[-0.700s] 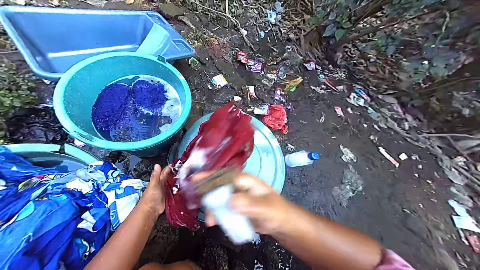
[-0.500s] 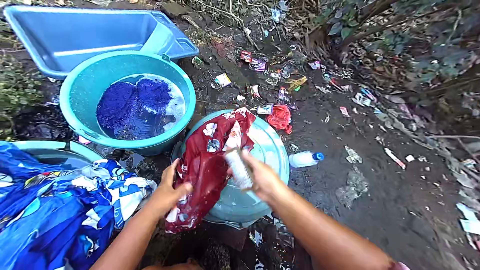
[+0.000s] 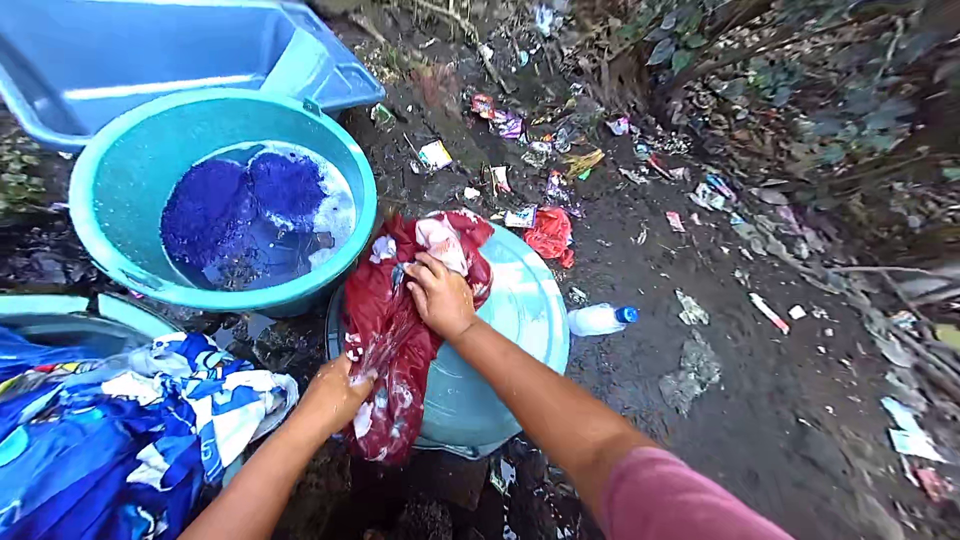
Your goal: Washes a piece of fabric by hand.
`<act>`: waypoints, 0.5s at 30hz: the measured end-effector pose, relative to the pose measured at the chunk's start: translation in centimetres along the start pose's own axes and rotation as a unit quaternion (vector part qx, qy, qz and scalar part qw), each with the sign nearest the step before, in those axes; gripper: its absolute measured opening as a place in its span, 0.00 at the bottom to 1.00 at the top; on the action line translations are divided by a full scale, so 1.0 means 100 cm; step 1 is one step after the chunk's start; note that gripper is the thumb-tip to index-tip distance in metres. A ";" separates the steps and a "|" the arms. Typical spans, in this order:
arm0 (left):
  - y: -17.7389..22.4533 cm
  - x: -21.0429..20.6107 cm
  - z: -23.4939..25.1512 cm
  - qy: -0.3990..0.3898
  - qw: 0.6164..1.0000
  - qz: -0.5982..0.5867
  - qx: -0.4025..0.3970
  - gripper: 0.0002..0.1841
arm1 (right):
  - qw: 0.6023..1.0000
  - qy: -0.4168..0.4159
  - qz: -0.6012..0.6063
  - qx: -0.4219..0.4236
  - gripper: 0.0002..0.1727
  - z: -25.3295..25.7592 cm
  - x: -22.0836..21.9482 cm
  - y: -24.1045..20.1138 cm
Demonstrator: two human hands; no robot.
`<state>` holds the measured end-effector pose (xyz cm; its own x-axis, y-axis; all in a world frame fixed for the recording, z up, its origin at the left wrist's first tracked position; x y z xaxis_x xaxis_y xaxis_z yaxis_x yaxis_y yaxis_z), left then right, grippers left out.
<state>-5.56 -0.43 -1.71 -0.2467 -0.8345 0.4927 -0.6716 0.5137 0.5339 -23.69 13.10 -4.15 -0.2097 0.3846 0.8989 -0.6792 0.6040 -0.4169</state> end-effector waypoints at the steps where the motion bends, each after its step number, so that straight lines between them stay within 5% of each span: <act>1: -0.005 -0.002 -0.001 -0.001 1.000 -0.007 0.009 0.30 | 0.997 -0.030 0.030 -0.062 0.20 -0.005 0.004 -0.019; 2: -0.009 -0.005 -0.002 -0.005 1.000 -0.011 0.008 0.30 | 0.994 -0.060 0.057 -0.078 0.20 -0.018 0.006 -0.043; 4: -0.014 -0.009 -0.001 0.003 0.999 -0.011 -0.046 0.25 | 0.996 -0.049 0.060 0.040 0.19 -0.051 0.002 -0.084; 7: -0.014 -0.009 -0.009 -0.050 0.997 0.025 -0.044 0.25 | 0.982 0.007 -0.018 0.189 0.11 -0.039 -0.001 -0.031; 9: -0.010 -0.007 -0.008 -0.038 0.998 0.037 -0.039 0.26 | 0.987 0.039 -0.107 0.111 0.11 0.006 0.015 0.045; 11: -0.005 -0.009 -0.003 -0.034 0.998 0.042 -0.035 0.26 | 0.996 0.031 -0.080 -0.033 0.13 0.016 0.029 0.067; 13: -0.008 -0.013 -0.001 -0.038 0.998 0.037 -0.036 0.28 | 0.987 0.073 0.098 -0.108 0.19 -0.019 0.026 0.029; 15: -0.017 -0.015 -0.002 -0.007 0.995 0.030 -0.097 0.25 | 0.974 0.091 0.204 -0.018 0.15 -0.056 0.009 -0.034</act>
<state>-3.87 -0.01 -3.19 -0.2931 -0.8030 0.5189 -0.5076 0.5907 0.6273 -17.65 15.30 -2.63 -0.3271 0.7137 0.6194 -0.5393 0.3972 -0.7425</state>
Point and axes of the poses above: each hand's wrist, its own z-axis towards the middle knuckle, its own x-axis out of the back of the hand, y = z × x, the point moved 3 cm from there along z, towards the middle knuckle, and after that the axes turned 1 degree about z, right-handed, at the moved point
